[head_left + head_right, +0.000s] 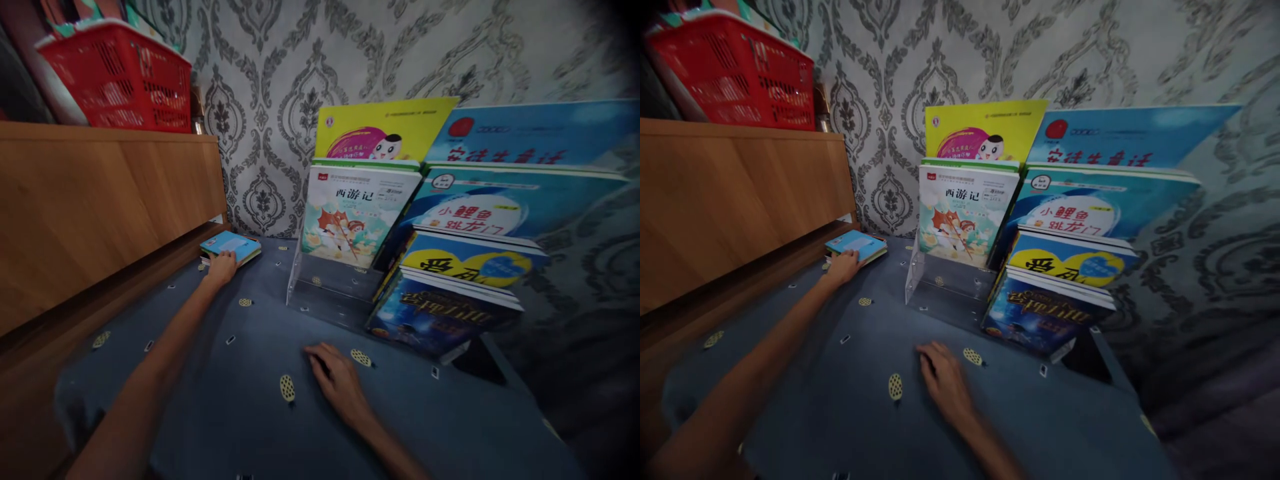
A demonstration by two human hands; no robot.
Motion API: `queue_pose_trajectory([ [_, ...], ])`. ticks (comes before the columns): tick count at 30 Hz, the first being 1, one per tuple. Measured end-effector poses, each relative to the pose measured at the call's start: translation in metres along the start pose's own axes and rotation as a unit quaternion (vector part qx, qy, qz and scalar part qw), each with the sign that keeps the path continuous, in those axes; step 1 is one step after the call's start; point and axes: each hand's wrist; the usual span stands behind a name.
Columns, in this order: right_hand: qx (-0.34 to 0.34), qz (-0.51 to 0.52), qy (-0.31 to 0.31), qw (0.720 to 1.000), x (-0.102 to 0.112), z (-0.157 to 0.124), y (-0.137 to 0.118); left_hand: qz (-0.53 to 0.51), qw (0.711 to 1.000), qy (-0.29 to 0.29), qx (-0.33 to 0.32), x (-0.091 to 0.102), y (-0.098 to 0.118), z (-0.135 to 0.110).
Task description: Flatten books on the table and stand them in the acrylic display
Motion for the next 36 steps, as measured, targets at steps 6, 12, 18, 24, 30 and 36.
queue_pose_trajectory([
  [6,-0.005,-0.003,-0.011,1.0,0.0,0.001,0.0,0.039,0.997,0.008,-0.062,0.005,-0.001,-0.021],
  [12,-0.018,-0.011,-0.024,0.999,0.003,0.002,-0.005,0.067,0.994,0.012,-0.086,0.007,0.004,-0.046],
  [18,-0.026,-0.024,-0.024,0.999,0.001,0.0,-0.003,0.092,0.989,0.004,-0.115,0.012,0.012,-0.072],
  [24,-0.014,-0.01,-0.02,1.0,0.002,0.001,-0.005,0.1,0.985,-0.002,-0.142,0.018,0.015,-0.097],
  [30,-0.018,-0.006,-0.006,1.0,0.0,0.001,-0.003,0.093,0.98,0.002,-0.175,0.024,0.023,-0.12],
  [36,-0.008,-0.004,-0.032,0.999,0.002,0.003,-0.005,0.087,0.974,0.006,-0.21,0.033,0.045,-0.147],
])
Point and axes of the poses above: each hand's wrist, its own z-axis towards the middle knuckle, its own x-axis out of the back of the hand, y = z × x, and after that the axes turned 6 degrees about y, right-handed
